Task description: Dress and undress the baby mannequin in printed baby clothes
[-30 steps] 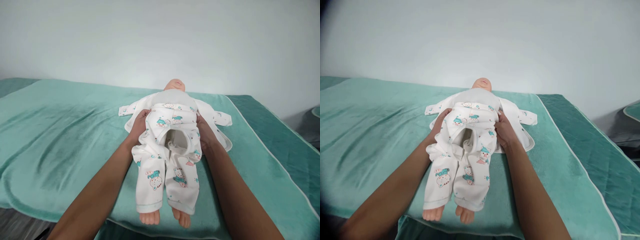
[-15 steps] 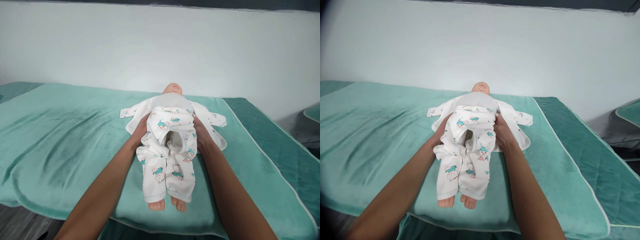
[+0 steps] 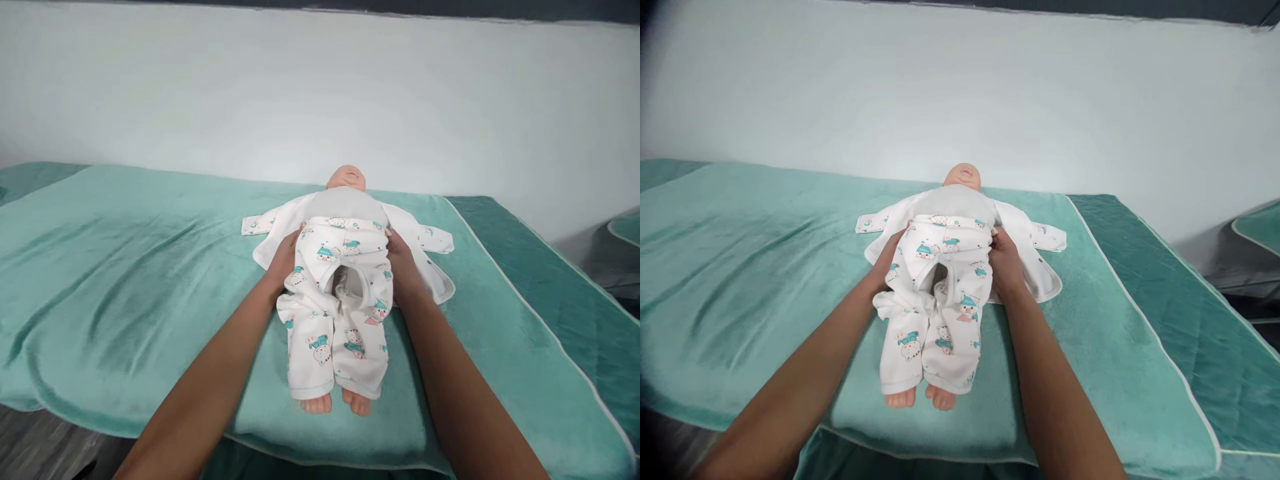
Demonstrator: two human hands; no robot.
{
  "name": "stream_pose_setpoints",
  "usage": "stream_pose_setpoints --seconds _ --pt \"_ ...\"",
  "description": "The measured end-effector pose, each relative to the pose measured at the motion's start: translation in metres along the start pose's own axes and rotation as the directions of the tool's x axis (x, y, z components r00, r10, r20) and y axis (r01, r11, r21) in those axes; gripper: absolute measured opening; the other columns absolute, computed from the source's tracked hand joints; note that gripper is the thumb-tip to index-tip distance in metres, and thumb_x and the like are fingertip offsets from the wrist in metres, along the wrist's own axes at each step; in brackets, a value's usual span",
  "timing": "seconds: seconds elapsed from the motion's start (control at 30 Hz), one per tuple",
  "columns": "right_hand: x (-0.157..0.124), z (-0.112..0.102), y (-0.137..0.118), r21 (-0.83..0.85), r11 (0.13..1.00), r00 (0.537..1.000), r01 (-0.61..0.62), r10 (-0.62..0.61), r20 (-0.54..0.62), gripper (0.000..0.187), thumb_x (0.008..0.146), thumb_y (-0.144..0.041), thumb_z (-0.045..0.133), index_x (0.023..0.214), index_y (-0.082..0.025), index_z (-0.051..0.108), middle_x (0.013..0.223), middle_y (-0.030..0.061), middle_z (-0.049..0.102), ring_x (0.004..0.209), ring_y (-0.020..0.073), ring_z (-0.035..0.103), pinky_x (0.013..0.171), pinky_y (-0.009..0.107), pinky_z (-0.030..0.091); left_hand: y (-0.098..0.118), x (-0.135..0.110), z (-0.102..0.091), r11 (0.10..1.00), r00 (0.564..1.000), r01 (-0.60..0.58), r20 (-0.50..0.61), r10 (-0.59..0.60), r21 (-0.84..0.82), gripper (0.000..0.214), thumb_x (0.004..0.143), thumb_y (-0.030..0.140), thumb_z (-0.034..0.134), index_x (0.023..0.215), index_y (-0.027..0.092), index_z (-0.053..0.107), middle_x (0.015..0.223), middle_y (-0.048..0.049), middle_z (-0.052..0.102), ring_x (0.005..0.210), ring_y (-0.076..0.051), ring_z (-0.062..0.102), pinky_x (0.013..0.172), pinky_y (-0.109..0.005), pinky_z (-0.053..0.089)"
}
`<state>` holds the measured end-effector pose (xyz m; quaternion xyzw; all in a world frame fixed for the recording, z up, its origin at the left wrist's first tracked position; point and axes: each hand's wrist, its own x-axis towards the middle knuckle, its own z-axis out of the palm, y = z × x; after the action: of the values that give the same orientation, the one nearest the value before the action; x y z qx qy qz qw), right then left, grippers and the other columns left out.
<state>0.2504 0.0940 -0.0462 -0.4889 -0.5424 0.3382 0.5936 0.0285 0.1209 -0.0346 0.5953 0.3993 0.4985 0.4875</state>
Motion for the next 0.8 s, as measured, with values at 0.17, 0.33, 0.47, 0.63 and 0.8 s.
stream_pose_setpoints --seconds 0.17,0.33,0.47,0.63,0.8 --pt "0.002 -0.001 0.001 0.041 0.999 0.995 -0.021 0.025 -0.097 0.022 0.070 -0.023 0.069 0.084 -0.025 0.052 0.083 -0.0026 0.060 0.076 0.0166 0.054 0.072 0.031 0.045 -0.007 0.004 -0.001 0.996 0.988 0.011 -0.156 0.003 0.094 0.029 0.094 0.044 0.050 0.074 0.023 0.050 0.078 -0.0014 0.054 0.080 -0.020 0.053 0.083 -0.034 0.044" --pt "0.003 -0.002 -0.002 0.050 0.999 0.977 -0.002 0.013 -0.215 0.014 0.078 -0.031 0.065 0.087 -0.023 0.057 0.080 -0.0019 0.057 0.074 0.0149 0.052 0.069 0.028 0.043 -0.008 0.006 -0.003 0.989 0.964 -0.086 -0.241 0.114 0.125 0.017 0.090 0.038 0.060 0.090 0.021 0.060 0.093 -0.0025 0.060 0.093 -0.018 0.057 0.088 -0.032 0.046" --pt "0.001 -0.007 -0.007 -0.090 0.991 0.974 0.100 -0.116 -0.195 0.010 0.083 -0.032 0.064 0.088 -0.023 0.061 0.093 0.0014 0.059 0.090 0.0177 0.056 0.085 0.033 0.047 -0.013 0.007 -0.005 0.963 0.951 -0.228 -0.180 0.252 0.145 0.016 0.086 0.036 0.066 0.092 0.022 0.061 0.116 -0.0063 0.056 0.115 -0.021 0.055 0.098 -0.034 0.046" --pt "0.002 -0.015 -0.008 -0.087 0.980 0.983 0.182 -0.184 -0.023 0.010 0.084 -0.032 0.067 0.088 -0.026 0.060 0.115 0.0041 0.056 0.121 0.0209 0.051 0.107 0.039 0.042 -0.020 0.009 -0.010 0.950 0.950 -0.266 -0.121 0.287 0.166 0.017 0.083 0.035 0.069 0.085 0.022 0.058 0.125 -0.0071 0.057 0.122 -0.022 0.054 0.101 -0.038 0.047" --pt "0.005 -0.022 -0.002 0.018 0.986 0.978 0.164 -0.165 0.124 0.021 0.080 -0.032 0.075 0.093 -0.028 0.059 0.131 0.0034 0.051 0.135 0.0224 0.044 0.115 0.042 0.038 -0.015 0.006 -0.012 0.943 0.955 -0.290 -0.022 0.297 0.164 0.013 0.083 0.032 0.070 0.085 0.022 0.061 0.137 -0.0079 0.054 0.135 -0.024 0.048 0.112 -0.043 0.040"
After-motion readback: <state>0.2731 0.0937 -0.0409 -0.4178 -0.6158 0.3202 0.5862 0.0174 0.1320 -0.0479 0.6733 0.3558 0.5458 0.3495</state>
